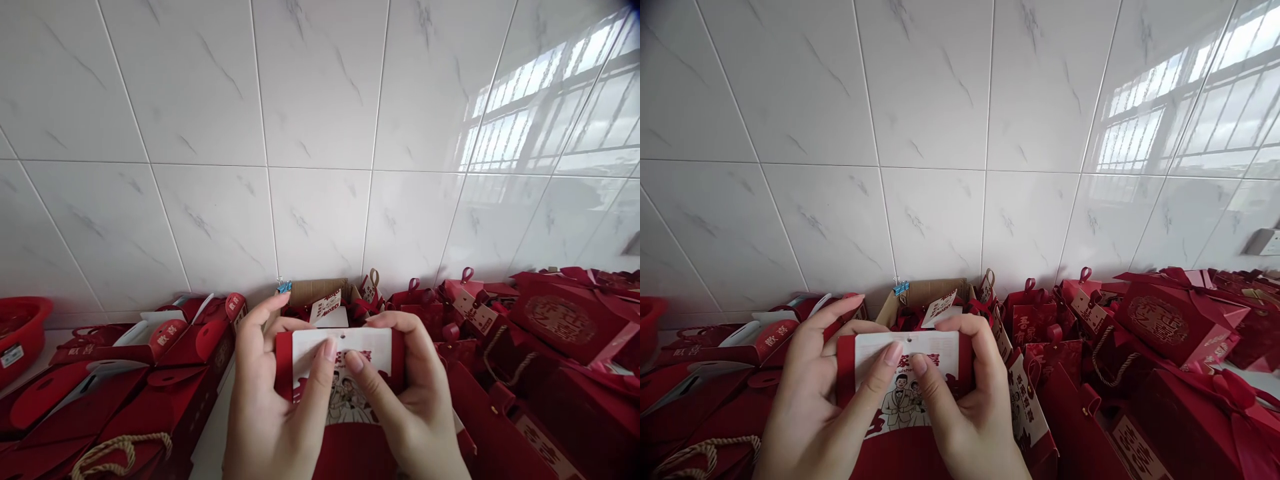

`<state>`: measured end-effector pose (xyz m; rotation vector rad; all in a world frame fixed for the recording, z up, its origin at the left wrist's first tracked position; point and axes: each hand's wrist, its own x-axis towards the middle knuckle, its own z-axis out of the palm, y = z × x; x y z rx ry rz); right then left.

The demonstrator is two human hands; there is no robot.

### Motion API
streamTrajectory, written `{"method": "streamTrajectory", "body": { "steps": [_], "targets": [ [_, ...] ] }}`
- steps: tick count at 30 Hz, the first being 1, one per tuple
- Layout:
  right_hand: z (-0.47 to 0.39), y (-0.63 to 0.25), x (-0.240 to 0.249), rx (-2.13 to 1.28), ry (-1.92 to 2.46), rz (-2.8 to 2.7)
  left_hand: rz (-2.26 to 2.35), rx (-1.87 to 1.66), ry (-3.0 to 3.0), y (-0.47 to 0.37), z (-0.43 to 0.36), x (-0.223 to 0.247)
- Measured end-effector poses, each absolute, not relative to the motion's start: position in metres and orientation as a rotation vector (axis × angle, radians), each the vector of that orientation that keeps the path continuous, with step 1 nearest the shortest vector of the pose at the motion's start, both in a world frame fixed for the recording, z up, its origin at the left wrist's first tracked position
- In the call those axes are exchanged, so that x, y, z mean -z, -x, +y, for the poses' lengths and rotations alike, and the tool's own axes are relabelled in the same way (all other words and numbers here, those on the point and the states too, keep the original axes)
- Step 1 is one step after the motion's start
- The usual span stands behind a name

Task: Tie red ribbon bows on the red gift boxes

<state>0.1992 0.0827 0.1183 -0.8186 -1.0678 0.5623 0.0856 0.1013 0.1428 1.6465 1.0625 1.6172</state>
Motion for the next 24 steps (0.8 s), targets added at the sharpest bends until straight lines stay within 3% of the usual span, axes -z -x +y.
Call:
{"method": "streamTrajectory", "body": {
  "steps": [8, 24],
  "targets": [
    [0.074, -0.208, -0.117, -0.269, 0.767, -1.126, 0.963, -1.284, -1.673, -0.079, 0.105, -0.146],
    [0.076, -0.211, -0.121, -0.437, 0.856, -1.135, 1.026, -1.387, -1.702, -0.087, 0.098, -0.147]
  ]
}}
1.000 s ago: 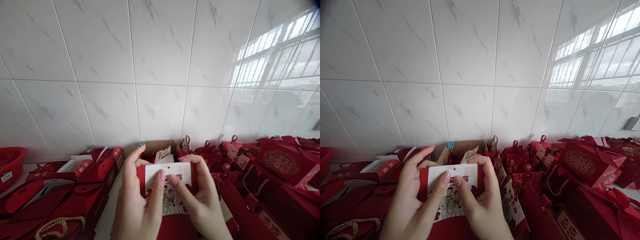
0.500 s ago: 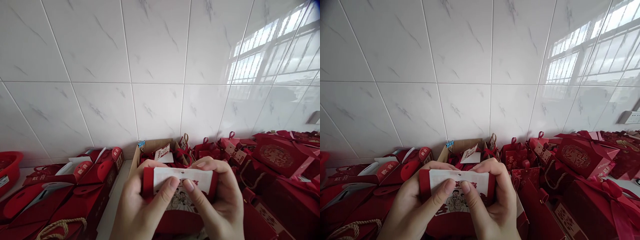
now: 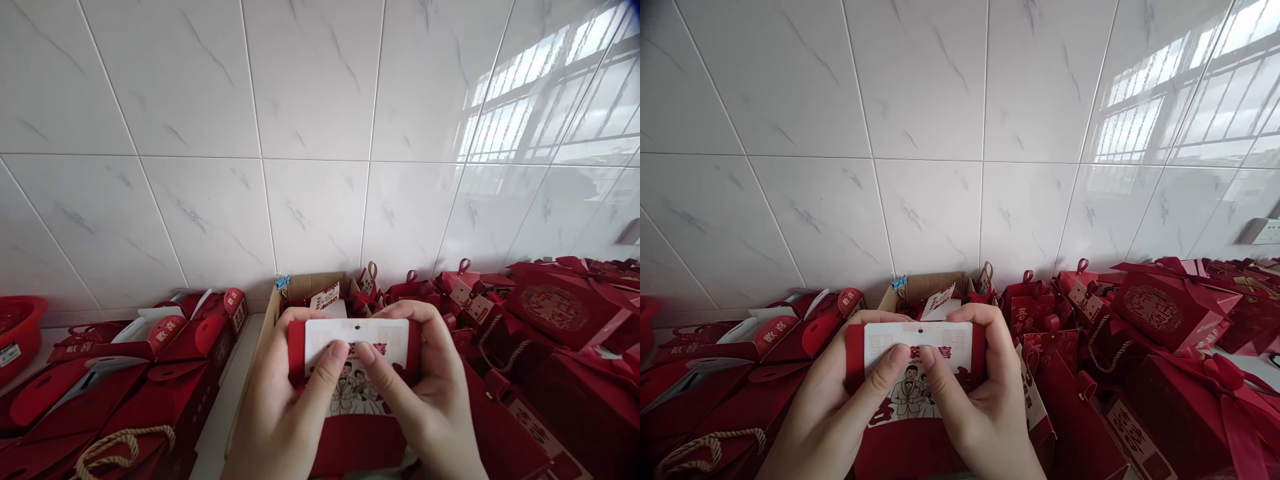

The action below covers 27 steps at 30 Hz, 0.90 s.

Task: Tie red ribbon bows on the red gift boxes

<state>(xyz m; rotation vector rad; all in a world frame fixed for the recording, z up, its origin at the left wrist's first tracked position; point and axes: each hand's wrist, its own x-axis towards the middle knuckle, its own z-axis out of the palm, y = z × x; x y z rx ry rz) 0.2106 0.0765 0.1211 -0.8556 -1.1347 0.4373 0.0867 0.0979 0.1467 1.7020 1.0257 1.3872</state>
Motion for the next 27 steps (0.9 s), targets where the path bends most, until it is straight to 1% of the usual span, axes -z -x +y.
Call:
{"method": "streamTrajectory", "body": {
  "steps": [4, 16, 21, 27],
  "targets": [
    [0.0773, -0.2116, -0.1209, -0.433, 0.871, -1.123, 1.086, -1.401, -1.758, -0.0854, 0.0980, -0.1452],
    [0.0760, -0.2106, -0.1228, -0.523, 0.848, -1.118, 0.982, -1.307, -1.829, -0.0812, 0.1038, -0.1430],
    [0.0759, -0.2121, -0.1237, -0.699, 0.830, -1.036, 1.032, -1.398, -1.830, -0.0805, 0.1030, -0.1443],
    [0.0756, -0.2138, -0.1246, -0.727, 0.784, -1.092, 1.035, -1.271, -1.749, -0.0838, 0.0993, -0.1458]
  ]
}}
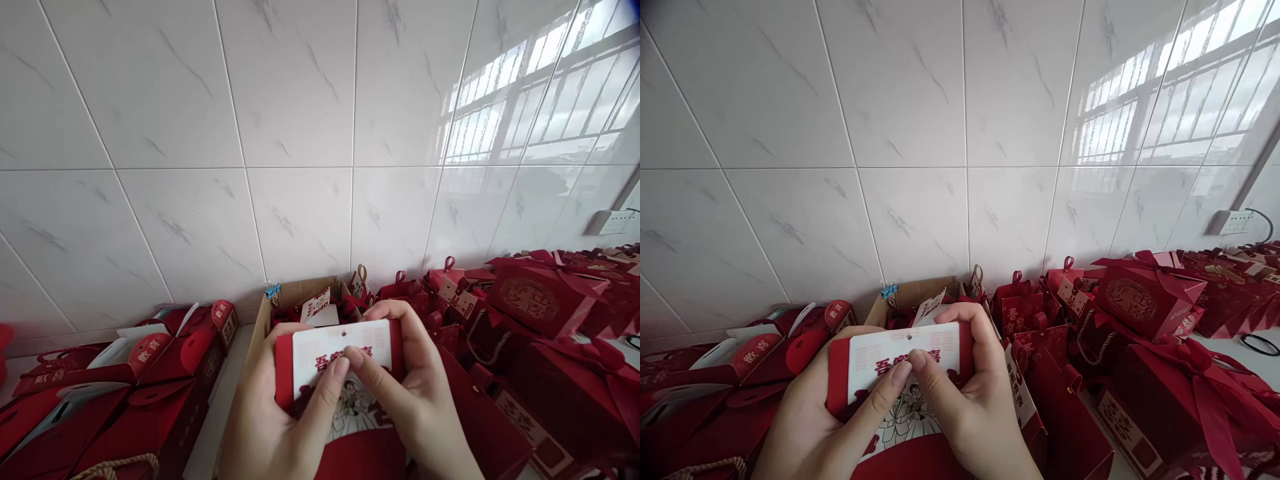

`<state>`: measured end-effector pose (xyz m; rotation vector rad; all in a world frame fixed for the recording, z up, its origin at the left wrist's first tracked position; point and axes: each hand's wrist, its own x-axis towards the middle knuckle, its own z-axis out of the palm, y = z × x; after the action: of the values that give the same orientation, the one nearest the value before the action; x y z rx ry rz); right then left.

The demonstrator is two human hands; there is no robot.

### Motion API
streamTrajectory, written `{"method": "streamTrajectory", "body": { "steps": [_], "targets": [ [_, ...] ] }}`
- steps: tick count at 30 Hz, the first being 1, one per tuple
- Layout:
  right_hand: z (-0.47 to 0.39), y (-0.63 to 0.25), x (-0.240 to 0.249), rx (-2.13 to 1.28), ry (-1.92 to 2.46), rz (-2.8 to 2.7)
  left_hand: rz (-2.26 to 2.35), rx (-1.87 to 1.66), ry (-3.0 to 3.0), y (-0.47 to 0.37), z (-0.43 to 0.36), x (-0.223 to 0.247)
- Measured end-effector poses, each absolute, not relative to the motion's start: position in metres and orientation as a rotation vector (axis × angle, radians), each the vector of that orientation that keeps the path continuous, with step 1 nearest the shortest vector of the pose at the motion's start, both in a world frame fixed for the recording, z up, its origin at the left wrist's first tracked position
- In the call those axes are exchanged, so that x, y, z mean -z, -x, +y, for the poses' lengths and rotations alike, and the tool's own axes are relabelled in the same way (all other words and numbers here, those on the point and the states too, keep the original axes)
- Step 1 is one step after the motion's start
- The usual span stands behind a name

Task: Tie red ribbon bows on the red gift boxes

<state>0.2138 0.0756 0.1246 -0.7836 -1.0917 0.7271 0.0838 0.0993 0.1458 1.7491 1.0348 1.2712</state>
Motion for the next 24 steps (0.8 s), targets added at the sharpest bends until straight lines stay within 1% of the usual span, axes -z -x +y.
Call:
{"method": "streamTrajectory", "body": {
  "steps": [7, 17, 24],
  "targets": [
    [0.0765, -0.2170, -0.1226, -0.822, 0.749, -1.069, 1.005, -1.272, -1.797, -0.0830, 0.0964, -0.1457],
    [0.0752, -0.2152, -0.1218, -0.981, 0.707, -0.986, 0.995, -1.242, -1.712, -0.0831, 0.0970, -0.1442],
    [0.0750, -0.2146, -0.1202, -0.923, 0.718, -0.981, 1.005, -1.284, -1.695, -0.0809, 0.0910, -0.1491]
  ]
}}
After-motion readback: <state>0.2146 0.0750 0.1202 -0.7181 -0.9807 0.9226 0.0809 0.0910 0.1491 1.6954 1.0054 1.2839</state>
